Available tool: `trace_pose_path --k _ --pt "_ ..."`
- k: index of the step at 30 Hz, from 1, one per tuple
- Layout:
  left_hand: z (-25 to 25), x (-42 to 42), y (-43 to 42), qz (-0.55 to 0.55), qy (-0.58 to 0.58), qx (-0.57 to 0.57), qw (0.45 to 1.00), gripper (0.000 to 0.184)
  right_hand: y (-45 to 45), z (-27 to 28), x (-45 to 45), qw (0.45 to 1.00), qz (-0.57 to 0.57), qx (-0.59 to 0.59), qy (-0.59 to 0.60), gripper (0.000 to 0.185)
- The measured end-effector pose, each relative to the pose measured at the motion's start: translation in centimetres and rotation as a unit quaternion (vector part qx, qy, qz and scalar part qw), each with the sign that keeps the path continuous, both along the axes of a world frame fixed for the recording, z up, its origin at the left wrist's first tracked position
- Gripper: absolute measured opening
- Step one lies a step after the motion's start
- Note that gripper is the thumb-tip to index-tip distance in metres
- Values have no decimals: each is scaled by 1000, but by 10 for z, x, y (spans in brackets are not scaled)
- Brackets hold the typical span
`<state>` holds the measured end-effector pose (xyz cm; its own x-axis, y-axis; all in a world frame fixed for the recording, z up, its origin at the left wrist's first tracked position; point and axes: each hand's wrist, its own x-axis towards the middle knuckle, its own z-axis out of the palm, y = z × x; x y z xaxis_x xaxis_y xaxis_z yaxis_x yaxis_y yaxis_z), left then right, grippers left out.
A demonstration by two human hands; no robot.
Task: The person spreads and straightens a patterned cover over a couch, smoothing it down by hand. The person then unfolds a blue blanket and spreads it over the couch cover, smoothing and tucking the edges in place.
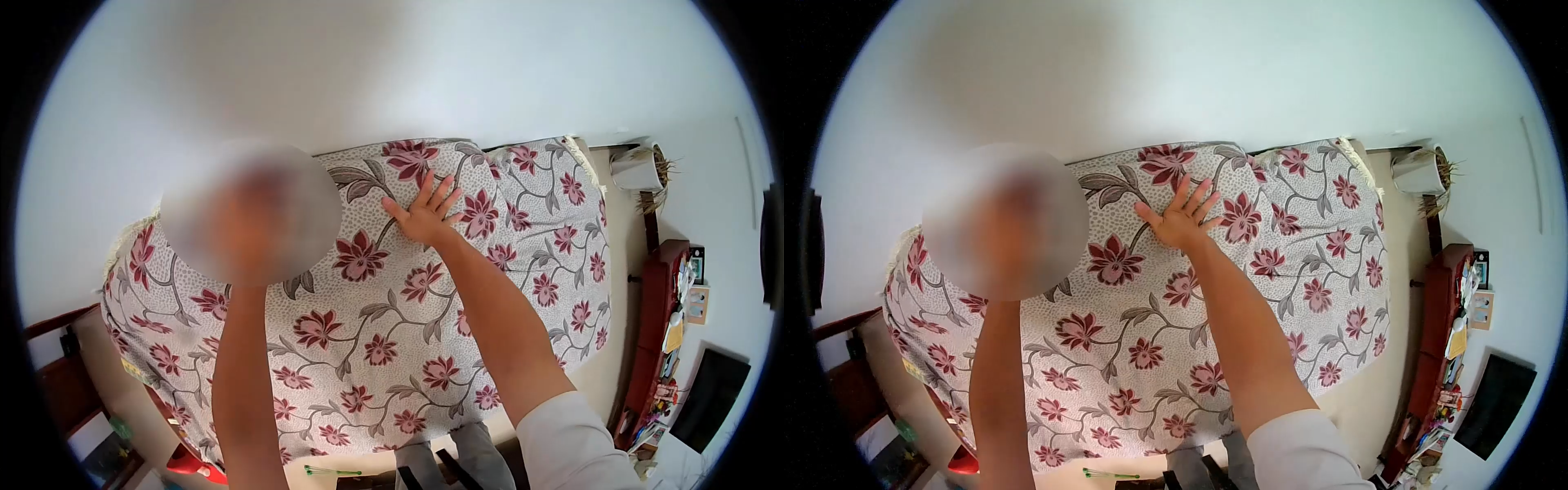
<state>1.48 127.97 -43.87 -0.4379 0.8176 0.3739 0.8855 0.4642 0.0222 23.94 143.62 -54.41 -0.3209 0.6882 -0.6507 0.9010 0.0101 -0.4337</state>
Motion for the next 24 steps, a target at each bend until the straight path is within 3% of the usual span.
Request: trace_pose_path --k 5,7,10,16,20,21,22,24 --pt "43 44 23 8 -154 -123 980 36 5 -15 2 1000 11 -2 -6 132" --pt "-9 69 24 -133 -60 46 988 39 3 -19 0 1000 -5 14 4 133" --pt "-53 82 42 -139 -51 8 989 38 -2 -21 1 1000 -7 20 10 133" --pt "-62 88 50 -142 12 -9 990 39 2 -14 6 998 -15 -13 64 132" --pt "-52 103 52 -131 19 -16 991 38 24 28 43 987 145 -62 21 130" --pt "-47 109 50 -125 21 -29 992 39 19 22 68 981 184 37 48 112" --pt "-42 116 46 -119 17 -40 992 39 11 17 106 977 156 14 145 103" --pt "-101 101 41 -83 282 -107 950 35 9 23 196 936 106 -16 336 84"
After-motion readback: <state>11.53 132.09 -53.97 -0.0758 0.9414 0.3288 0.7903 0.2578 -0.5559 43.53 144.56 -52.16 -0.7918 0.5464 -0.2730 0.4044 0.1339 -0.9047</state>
